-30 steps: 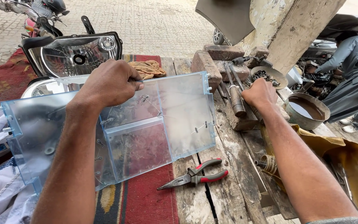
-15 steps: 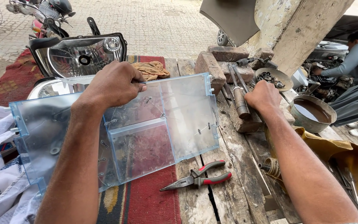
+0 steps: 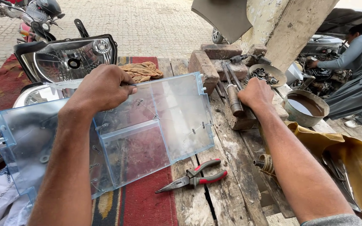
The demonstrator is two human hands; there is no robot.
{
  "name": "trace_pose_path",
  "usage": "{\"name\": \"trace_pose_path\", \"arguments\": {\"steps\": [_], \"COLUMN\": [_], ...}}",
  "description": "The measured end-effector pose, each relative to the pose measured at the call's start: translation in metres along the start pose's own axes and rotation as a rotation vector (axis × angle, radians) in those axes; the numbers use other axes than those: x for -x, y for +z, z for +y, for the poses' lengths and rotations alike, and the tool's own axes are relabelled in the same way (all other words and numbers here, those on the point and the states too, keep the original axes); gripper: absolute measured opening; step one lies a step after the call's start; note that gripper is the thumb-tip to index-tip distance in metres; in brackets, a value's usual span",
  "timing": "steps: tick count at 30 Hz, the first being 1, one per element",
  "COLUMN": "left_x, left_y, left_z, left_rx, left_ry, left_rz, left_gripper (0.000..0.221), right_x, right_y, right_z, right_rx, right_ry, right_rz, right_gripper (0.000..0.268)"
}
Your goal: Melting and joining seams on a clear plastic headlight lens using a heated metal tool.
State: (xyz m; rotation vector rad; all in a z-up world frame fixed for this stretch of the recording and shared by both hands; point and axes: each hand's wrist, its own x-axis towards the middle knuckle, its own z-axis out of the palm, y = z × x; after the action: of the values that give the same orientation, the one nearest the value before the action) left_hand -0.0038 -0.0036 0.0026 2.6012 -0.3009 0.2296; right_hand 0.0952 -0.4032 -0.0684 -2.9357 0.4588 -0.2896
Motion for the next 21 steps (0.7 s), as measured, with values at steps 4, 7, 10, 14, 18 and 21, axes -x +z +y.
{"name": "trace_pose_path", "arguments": {"steps": [4,7,10,14,18,21], "left_x": [-0.001,0.002,-0.001,0.001,-0.001,0.0], "left_y": [0.003,0.001,0.001,0.002,0.0,0.001], "left_z": [-0.001,-0.001,-0.001,-0.003,-0.001,-0.002], "left_rx": [0.002,0.01,0.016,0.012,0.009,0.017], "left_ry": [-0.007,0.015,0.015,-0.008,0.005,0.008], "left_rz": [0.003,0.008,0.006,-0.009,-0.002,-0.006], "left_gripper": [0.032,0.033,0.033,0.033,0.032,0.032], "right_x": [-0.007,-0.01,-0.016,-0.008,-0.015,-0.012], "right_y": [0.005,0.009,0.01,0.007,0.011,0.011], "right_z": [0.004,0.007,0.009,0.005,0.008,0.008], "right_rx": [0.001,-0.001,0.008,0.022,0.011,0.013], "right_ry": [0.0,-0.003,-0.005,0.009,0.004,0.007], "right_rz": [0.003,-0.001,0.009,-0.01,0.0,0.001], "right_gripper": [0.047,0.048,0.047,0.047,0.046,0.046]}}
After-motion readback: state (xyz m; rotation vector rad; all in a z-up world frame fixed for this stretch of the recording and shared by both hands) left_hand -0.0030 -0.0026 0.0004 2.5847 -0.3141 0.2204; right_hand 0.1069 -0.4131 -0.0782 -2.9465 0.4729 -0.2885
